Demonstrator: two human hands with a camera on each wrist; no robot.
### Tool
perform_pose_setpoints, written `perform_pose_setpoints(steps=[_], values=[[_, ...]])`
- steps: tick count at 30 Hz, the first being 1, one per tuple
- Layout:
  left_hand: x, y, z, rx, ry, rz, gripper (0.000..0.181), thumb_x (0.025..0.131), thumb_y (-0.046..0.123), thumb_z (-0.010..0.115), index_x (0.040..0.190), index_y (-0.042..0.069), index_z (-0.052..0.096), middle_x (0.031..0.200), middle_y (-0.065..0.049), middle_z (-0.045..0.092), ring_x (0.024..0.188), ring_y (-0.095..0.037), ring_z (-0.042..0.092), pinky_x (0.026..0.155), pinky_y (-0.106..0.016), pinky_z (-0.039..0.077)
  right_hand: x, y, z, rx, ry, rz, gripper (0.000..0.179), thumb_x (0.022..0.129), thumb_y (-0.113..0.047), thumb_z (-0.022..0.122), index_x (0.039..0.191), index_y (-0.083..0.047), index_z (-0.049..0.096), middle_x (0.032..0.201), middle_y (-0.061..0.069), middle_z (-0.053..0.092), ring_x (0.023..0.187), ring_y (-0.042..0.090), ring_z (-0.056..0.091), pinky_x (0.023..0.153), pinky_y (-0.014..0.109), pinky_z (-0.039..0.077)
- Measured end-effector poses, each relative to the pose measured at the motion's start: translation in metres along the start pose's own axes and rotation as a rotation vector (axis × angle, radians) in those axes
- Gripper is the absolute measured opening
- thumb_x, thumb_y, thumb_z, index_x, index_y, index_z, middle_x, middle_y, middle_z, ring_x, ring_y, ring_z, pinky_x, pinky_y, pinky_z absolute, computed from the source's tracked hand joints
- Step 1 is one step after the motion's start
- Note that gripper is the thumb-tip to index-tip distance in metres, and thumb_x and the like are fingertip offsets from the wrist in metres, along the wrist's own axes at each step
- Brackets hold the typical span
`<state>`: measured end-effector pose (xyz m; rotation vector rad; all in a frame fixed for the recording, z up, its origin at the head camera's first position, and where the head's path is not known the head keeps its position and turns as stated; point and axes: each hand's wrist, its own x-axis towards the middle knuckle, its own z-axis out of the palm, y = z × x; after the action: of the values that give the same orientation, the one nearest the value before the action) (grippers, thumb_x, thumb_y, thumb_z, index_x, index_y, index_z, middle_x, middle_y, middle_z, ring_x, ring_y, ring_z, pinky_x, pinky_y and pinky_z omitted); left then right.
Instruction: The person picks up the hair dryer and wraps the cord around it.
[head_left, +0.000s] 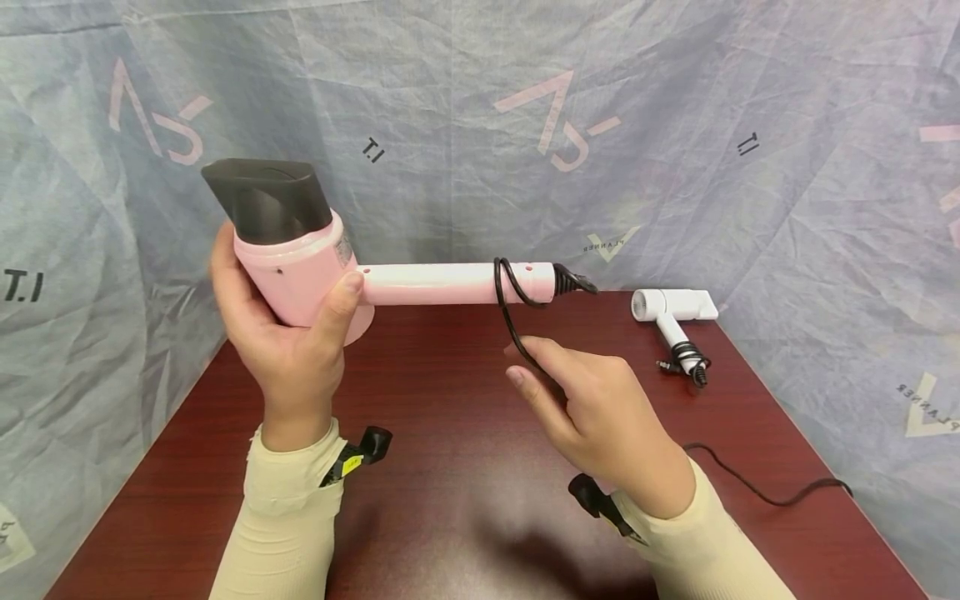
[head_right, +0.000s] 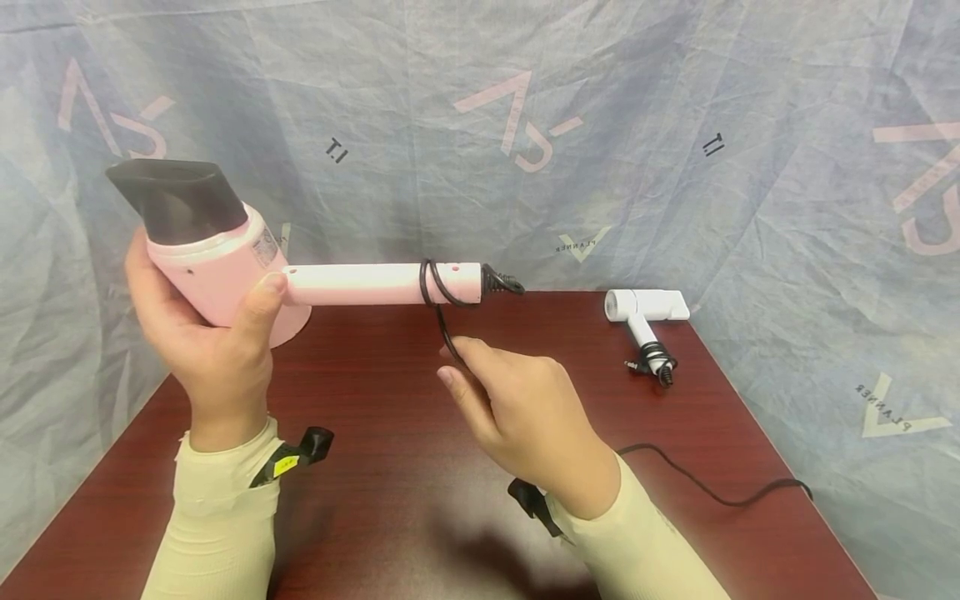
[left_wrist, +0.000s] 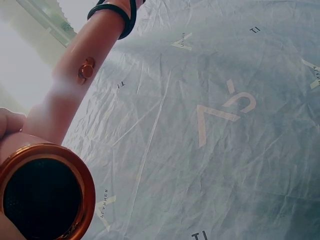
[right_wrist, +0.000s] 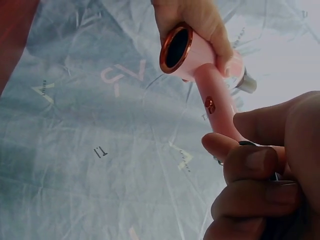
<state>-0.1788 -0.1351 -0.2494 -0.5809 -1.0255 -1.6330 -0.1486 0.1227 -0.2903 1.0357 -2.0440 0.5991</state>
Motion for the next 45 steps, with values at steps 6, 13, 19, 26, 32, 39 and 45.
perform_pose_setpoints(steps=[6, 13, 19, 26, 32, 39, 45], values=[[0.000, 0.000, 0.000, 0.029, -0.018, 0.007, 0.081, 0.063, 0.005, 0.086, 0.136, -0.008, 0.052, 0.122, -0.026, 0.063, 0.110, -0.043, 0.058, 0.099, -0.043, 0.050, 0.001, -0.001, -0.002, -0.004, 0.025, -0.014, 0.022, 0.104, -0.022, 0.058, 0.107, -0.004, 0.071, 0.087, -0.004, 0.072, 0.064, 0.005, 0.056, 0.059, 0.026, 0.051], [-0.002, 0.002, 0.002, 0.098, -0.045, 0.017, 0.081, 0.065, 0.008, 0.086, 0.137, -0.007, 0.052, 0.126, -0.023, 0.061, 0.114, -0.043, 0.056, 0.101, -0.043, 0.048, 0.002, -0.002, -0.003, -0.007, 0.052, -0.042, 0.019, 0.103, -0.018, 0.057, 0.102, -0.005, 0.071, 0.084, -0.005, 0.071, 0.062, 0.005, 0.055, 0.057, 0.025, 0.050], [-0.009, 0.003, 0.001, 0.218, -0.087, 0.020, 0.081, 0.067, 0.010, 0.085, 0.140, -0.005, 0.052, 0.134, -0.017, 0.058, 0.120, -0.038, 0.055, 0.104, -0.041, 0.046, 0.003, -0.002, -0.001, -0.040, 0.048, -0.051, 0.015, 0.102, -0.016, 0.058, 0.099, -0.006, 0.070, 0.075, -0.006, 0.063, 0.056, 0.004, 0.044, 0.051, 0.022, 0.043], [-0.012, 0.004, 0.003, 0.359, -0.146, 0.055, 0.078, 0.069, 0.014, 0.084, 0.139, -0.004, 0.054, 0.132, -0.010, 0.060, 0.123, -0.032, 0.054, 0.108, -0.041, 0.042, 0.000, 0.000, -0.004, -0.035, 0.033, 0.015, 0.015, 0.101, -0.016, 0.060, 0.101, -0.005, 0.070, 0.074, -0.005, 0.061, 0.059, 0.006, 0.048, 0.054, 0.024, 0.045], [-0.013, 0.005, 0.005, 0.391, -0.181, 0.068, 0.077, 0.070, 0.013, 0.084, 0.138, -0.007, 0.054, 0.132, -0.012, 0.061, 0.121, -0.031, 0.055, 0.107, -0.041, 0.043, 0.000, 0.001, -0.005, -0.044, 0.019, 0.068, 0.013, 0.099, -0.015, 0.063, 0.102, -0.006, 0.071, 0.078, -0.005, 0.063, 0.062, 0.006, 0.051, 0.057, 0.024, 0.046], [-0.014, 0.004, 0.005, 0.427, -0.205, 0.090, 0.077, 0.071, 0.012, 0.084, 0.138, -0.009, 0.054, 0.132, -0.015, 0.063, 0.121, -0.031, 0.056, 0.106, -0.041, 0.044, -0.001, 0.002, -0.006, -0.060, 0.014, 0.080, 0.010, 0.098, -0.013, 0.064, 0.102, -0.008, 0.071, 0.076, -0.006, 0.061, 0.061, 0.006, 0.048, 0.056, 0.023, 0.042], [-0.014, 0.005, 0.004, 0.431, -0.250, 0.098, 0.076, 0.070, 0.009, 0.085, 0.137, -0.010, 0.054, 0.130, -0.017, 0.064, 0.118, -0.031, 0.059, 0.103, -0.040, 0.047, -0.002, 0.003, -0.007, -0.063, 0.019, 0.086, 0.010, 0.097, -0.011, 0.067, 0.105, -0.008, 0.073, 0.077, -0.005, 0.063, 0.060, 0.007, 0.048, 0.055, 0.024, 0.041]])
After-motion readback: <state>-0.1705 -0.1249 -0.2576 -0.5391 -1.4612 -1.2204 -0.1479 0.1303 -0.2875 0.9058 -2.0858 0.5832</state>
